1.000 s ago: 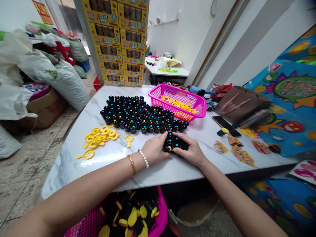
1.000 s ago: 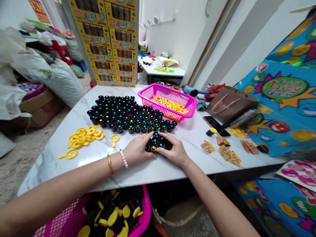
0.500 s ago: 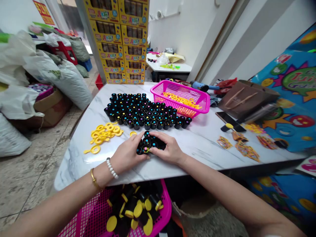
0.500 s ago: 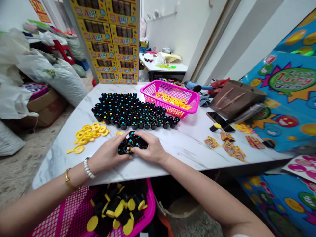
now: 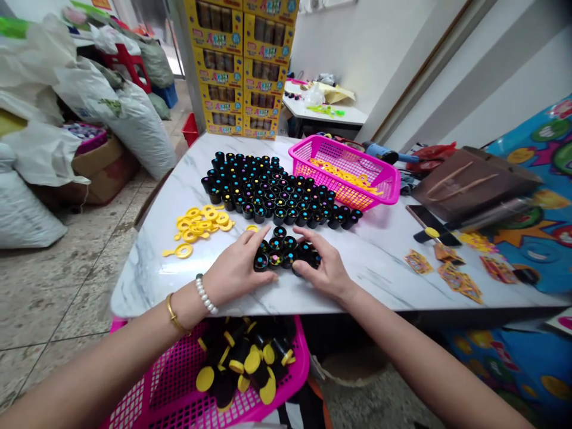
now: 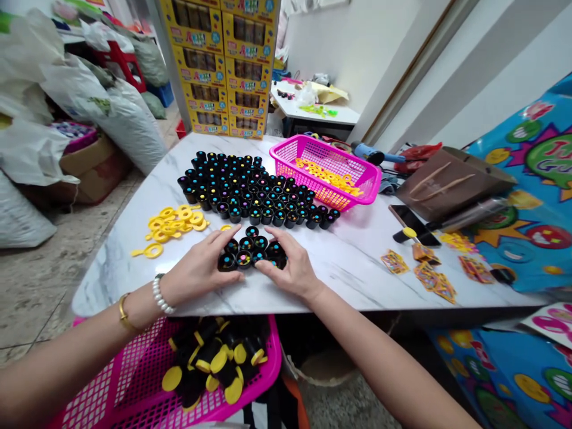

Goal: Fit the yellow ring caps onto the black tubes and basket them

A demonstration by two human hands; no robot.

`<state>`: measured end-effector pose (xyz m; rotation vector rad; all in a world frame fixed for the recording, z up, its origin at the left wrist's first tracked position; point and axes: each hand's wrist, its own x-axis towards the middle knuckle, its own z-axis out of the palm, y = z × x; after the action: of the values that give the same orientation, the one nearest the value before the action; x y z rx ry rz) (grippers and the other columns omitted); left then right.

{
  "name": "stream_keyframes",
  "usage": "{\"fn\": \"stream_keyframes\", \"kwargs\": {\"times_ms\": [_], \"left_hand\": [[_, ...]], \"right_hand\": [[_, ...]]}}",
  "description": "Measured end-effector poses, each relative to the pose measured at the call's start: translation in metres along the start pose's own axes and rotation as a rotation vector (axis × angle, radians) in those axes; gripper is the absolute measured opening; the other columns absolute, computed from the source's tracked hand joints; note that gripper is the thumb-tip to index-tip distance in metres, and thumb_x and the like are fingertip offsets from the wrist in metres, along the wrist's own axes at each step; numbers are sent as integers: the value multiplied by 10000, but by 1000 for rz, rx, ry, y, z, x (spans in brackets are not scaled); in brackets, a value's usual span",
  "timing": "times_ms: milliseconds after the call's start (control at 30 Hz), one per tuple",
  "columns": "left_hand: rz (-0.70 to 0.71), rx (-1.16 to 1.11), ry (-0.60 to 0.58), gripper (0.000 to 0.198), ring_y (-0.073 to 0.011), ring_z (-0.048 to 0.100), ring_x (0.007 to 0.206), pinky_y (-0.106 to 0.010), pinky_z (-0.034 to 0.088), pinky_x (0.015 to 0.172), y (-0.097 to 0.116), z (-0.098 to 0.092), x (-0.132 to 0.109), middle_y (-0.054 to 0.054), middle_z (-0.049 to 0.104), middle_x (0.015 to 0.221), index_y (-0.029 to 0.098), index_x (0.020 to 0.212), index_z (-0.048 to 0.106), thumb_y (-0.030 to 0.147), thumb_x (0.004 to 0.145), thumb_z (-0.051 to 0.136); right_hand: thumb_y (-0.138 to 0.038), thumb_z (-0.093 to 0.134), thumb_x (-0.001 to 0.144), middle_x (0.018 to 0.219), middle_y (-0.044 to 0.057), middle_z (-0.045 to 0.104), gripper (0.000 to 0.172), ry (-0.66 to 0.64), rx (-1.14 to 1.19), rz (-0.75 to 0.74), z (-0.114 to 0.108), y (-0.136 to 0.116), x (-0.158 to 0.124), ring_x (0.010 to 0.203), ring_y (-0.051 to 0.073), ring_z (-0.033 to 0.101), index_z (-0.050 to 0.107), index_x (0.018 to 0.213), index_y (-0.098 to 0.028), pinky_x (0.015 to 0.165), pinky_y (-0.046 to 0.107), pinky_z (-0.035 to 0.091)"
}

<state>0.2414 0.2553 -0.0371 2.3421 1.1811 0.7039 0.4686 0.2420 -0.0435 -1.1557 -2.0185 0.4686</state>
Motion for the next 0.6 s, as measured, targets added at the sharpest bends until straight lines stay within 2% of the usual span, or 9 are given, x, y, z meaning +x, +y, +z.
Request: {"fn": "stream_keyframes", "kwargs": {"times_ms": [100, 167, 233, 333, 433, 500, 533, 600], "left_hand": [[-26, -23, 19, 825, -239, 543, 1043, -378, 483, 862, 2, -4, -9, -109, 480, 1263, 227, 1408, 275, 367, 730, 724], [-55, -29, 73, 705, -221, 553, 992, -358, 496, 815, 2, -3, -15, -99, 489, 1236, 216, 1343, 349, 326, 748, 710], [-81, -29, 131, 560, -205, 559, 939, -346, 498, 784, 2, 0, -20, -85, 514, 1170, 198, 1237, 419, 301, 761, 695], [-120, -59, 181, 434, -172, 563, 830, -322, 497, 744, 1, 5, -26, -52, 550, 1034, 185, 1112, 452, 297, 765, 688], [-127, -125, 201, 538, -121, 536, 677, -290, 496, 673, 0, 3, -28, -42, 560, 1011, 181, 1154, 430, 360, 737, 720], [-100, -163, 218, 559, -89, 502, 590, -270, 489, 620, -3, -4, -27, -47, 567, 1029, 179, 1214, 408, 388, 775, 684], [-83, -161, 238, 489, -88, 507, 588, -268, 489, 621, -6, -8, -24, -49, 576, 1028, 177, 1220, 416, 371, 824, 629], [-40, -108, 283, 282, -116, 568, 704, -283, 497, 704, -15, -15, -16, -53, 599, 1016, 176, 1182, 477, 267, 915, 477]], "right_hand": [[-439, 567, 853, 1161, 111, 603, 530, 13, 50, 87, -2, 2, 0, 967, 236, 605, 470, 1313, -195, 786, 352, 503], [-438, 566, 856, 1152, 108, 611, 502, 17, 42, 96, -2, 2, 0, 956, 234, 608, 497, 1290, -197, 776, 348, 502], [-439, 577, 851, 1196, 107, 598, 485, 40, 20, 75, -3, 1, -1, 1007, 248, 595, 516, 1273, -208, 824, 369, 493], [-447, 563, 862, 1262, 111, 571, 461, 154, 20, 50, -6, 0, -8, 1144, 285, 533, 533, 1259, -214, 945, 433, 442], [-476, 545, 870, 1291, 125, 556, 459, 287, 63, 70, -10, -2, -21, 1219, 314, 481, 547, 1240, -204, 1028, 494, 368], [-485, 538, 872, 1288, 139, 557, 463, 342, 101, 108, -11, -4, -33, 1218, 330, 483, 556, 1229, -192, 1035, 521, 352], [-479, 529, 878, 1280, 145, 561, 454, 371, 127, 127, -10, -6, -39, 1211, 335, 490, 562, 1222, -185, 1031, 532, 351], [-437, 515, 893, 1250, 150, 577, 406, 436, 189, 161, -7, -11, -52, 1187, 333, 510, 577, 1200, -178, 1022, 544, 355]]}}
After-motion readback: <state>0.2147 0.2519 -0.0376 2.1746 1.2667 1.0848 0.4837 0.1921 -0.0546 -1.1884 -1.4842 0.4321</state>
